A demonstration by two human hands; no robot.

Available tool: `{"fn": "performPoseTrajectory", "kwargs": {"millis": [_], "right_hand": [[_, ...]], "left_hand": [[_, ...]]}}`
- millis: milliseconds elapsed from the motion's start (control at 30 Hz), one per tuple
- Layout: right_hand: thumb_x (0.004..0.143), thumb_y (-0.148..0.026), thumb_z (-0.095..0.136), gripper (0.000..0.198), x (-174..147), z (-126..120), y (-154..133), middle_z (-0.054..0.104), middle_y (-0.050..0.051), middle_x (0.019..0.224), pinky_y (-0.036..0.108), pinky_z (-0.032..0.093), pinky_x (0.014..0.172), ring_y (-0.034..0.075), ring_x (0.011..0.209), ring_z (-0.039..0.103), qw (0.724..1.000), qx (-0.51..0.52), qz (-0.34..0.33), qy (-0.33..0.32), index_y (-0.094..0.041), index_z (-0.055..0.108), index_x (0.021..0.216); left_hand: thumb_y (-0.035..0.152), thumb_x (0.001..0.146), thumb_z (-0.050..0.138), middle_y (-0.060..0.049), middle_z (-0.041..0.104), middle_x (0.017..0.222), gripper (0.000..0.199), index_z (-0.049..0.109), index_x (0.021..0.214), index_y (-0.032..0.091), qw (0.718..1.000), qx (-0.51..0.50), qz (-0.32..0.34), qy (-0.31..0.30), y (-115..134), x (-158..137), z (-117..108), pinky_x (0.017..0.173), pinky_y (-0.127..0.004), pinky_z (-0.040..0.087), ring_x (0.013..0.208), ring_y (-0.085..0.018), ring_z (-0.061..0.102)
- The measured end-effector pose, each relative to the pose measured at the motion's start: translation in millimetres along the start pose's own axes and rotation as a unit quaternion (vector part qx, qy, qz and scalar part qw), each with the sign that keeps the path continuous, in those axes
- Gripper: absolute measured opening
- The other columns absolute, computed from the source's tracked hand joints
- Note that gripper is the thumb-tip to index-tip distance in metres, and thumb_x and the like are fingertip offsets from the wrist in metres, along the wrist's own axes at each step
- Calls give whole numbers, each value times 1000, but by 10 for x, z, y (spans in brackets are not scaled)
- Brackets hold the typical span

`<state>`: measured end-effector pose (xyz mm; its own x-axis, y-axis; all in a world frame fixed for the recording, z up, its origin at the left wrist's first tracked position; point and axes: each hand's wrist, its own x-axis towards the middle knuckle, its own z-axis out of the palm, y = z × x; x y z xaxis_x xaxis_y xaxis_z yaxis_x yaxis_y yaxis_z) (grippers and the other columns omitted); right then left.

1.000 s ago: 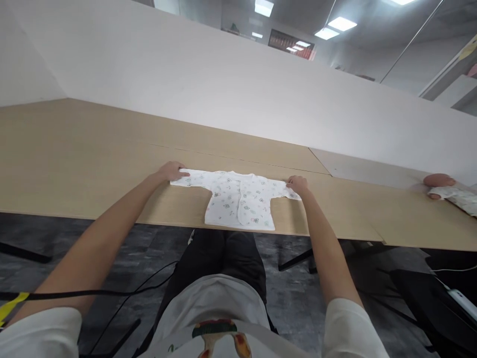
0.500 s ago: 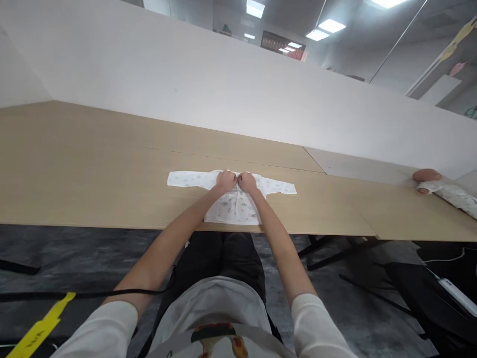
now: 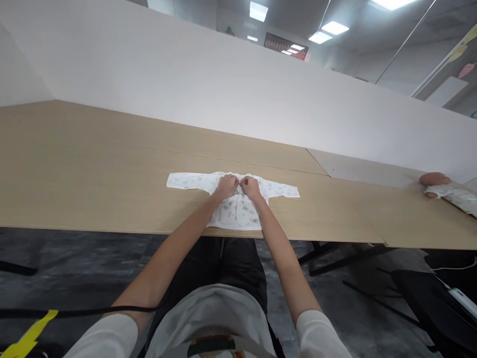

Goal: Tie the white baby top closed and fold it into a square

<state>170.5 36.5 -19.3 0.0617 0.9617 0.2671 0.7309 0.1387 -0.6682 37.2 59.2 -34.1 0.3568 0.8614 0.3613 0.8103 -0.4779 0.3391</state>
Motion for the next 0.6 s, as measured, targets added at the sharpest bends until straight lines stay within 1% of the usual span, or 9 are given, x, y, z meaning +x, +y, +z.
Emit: {"fn": "performPoseTrajectory", "kwargs": {"millis": [167, 333, 467, 533, 600], "right_hand": [[75, -8, 57, 10, -28, -11, -58, 67, 3, 75, 25, 46, 77, 15, 73, 62, 999, 1, 25, 25, -16, 63, 72], [72, -11, 57, 10, -55, -29, -97, 66, 2, 68, 26, 47, 77, 16, 70, 63, 997, 29, 44, 48, -16, 64, 77], [69, -10, 53, 17, -77, -56, -98, 62, -2, 56, 25, 49, 71, 15, 63, 62, 994, 78, 63, 41, -17, 63, 80], [68, -8, 50, 21, -87, -67, -108, 59, -4, 52, 24, 50, 65, 14, 56, 60, 988, 124, 84, 36, -17, 61, 83], [67, -7, 49, 24, -93, -74, -123, 58, -5, 52, 23, 50, 60, 13, 51, 59, 976, 183, 111, 31, -17, 60, 86]], "left_hand": [[20, 93, 34, -15, 62, 102, 31, 63, 98, 12, 999, 37, 22, 15, 43, -32, -2, 88, -41, 39, 103, -28, 53], [21, 95, 34, -15, 60, 105, 29, 60, 102, 12, 998, 49, 39, 29, 70, -39, -23, 87, -42, 38, 104, -29, 52], [24, 96, 34, -15, 59, 106, 29, 60, 102, 13, 998, 43, 42, 31, 69, -40, -13, 87, -41, 37, 104, -28, 52], [25, 96, 34, -16, 58, 105, 29, 60, 101, 13, 998, 44, 42, 29, 63, -39, -4, 87, -40, 38, 104, -28, 52], [25, 96, 34, -15, 59, 104, 29, 61, 100, 14, 998, 41, 43, 24, 53, -40, 11, 86, -40, 38, 103, -28, 53]]}}
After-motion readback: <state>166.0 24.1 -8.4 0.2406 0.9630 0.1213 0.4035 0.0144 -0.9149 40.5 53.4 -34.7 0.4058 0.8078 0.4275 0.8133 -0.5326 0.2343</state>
